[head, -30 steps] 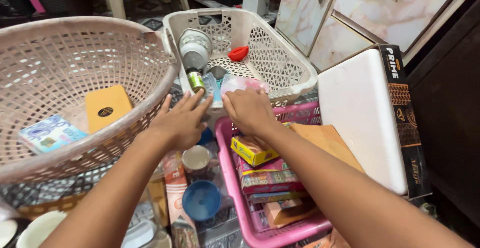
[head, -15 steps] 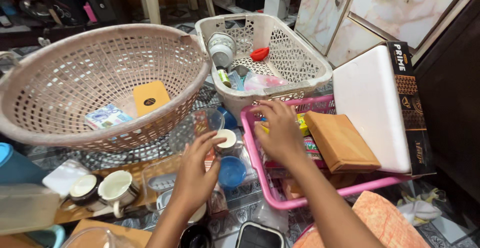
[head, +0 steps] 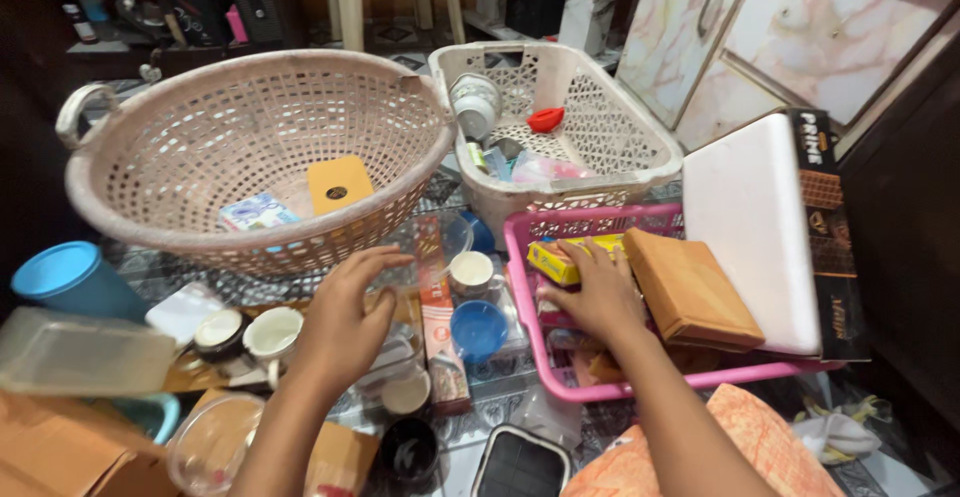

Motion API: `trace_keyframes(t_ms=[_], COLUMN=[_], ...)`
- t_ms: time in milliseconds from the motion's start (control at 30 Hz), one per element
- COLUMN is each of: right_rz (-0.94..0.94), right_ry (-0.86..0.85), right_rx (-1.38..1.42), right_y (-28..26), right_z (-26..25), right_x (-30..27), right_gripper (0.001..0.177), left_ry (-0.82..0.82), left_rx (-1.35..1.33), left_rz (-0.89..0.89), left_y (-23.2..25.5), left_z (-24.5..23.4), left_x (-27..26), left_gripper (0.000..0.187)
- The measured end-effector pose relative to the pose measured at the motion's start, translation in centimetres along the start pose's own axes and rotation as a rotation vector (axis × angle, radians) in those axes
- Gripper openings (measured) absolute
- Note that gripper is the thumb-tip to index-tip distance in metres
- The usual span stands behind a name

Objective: The person sits on the floor and sorts various household items into baskets and containers. They handle a floral plate, a small box, plastic containers, mugs, and food packages, placing them into different baskets and a pink tray.

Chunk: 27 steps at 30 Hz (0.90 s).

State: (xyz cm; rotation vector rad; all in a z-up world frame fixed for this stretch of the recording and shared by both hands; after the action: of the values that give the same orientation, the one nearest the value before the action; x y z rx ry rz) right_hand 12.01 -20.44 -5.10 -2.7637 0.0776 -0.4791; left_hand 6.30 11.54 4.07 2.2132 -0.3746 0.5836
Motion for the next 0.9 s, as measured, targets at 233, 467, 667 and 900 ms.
trace_keyframes(t_ms=[233,467,667,900], right_rz=[-0.164,-0.165,-0.671,-0.748], right_ry=[0.347,0.506,0.646,0.406], right_rx=[0.086,0.051,0.306,0.277], right_y=[-2.6,-9.3,-16.3,-15.9], right_z=[-3.2,-10.0,-13.0,-9.2], right_x=[-2.1,-3.4,-7.3,-8.1], right_gripper=[0.053,0.044,0.046,0.024], left_ry=[0.026,0.057,0.068,0.052], left_rx=[-0.014,-0.075,-0.324,-0.201], left_rz=[-0.048,-0.066,-0.33,-0.26], left_y=[0.5,0.4,-2.6,-4.3], left_z=[-1.6,-2.6,-2.5,-1.4], left_x=[-1.2,-1.6,-1.5,-2.6], left_gripper=[0.035,0.035,0.033,0.037])
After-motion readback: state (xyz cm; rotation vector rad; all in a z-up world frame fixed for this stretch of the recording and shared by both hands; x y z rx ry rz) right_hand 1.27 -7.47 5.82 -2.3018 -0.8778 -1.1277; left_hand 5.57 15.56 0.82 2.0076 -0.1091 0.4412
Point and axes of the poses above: each hand's wrist, its own x-axis towards the middle knuckle, its own z-axis out of the palm, y = z × x, the point moved 7 cm from there along x, towards the middle knuckle, and after that the axes turned 6 degrees about y, right-handed, at the moved point
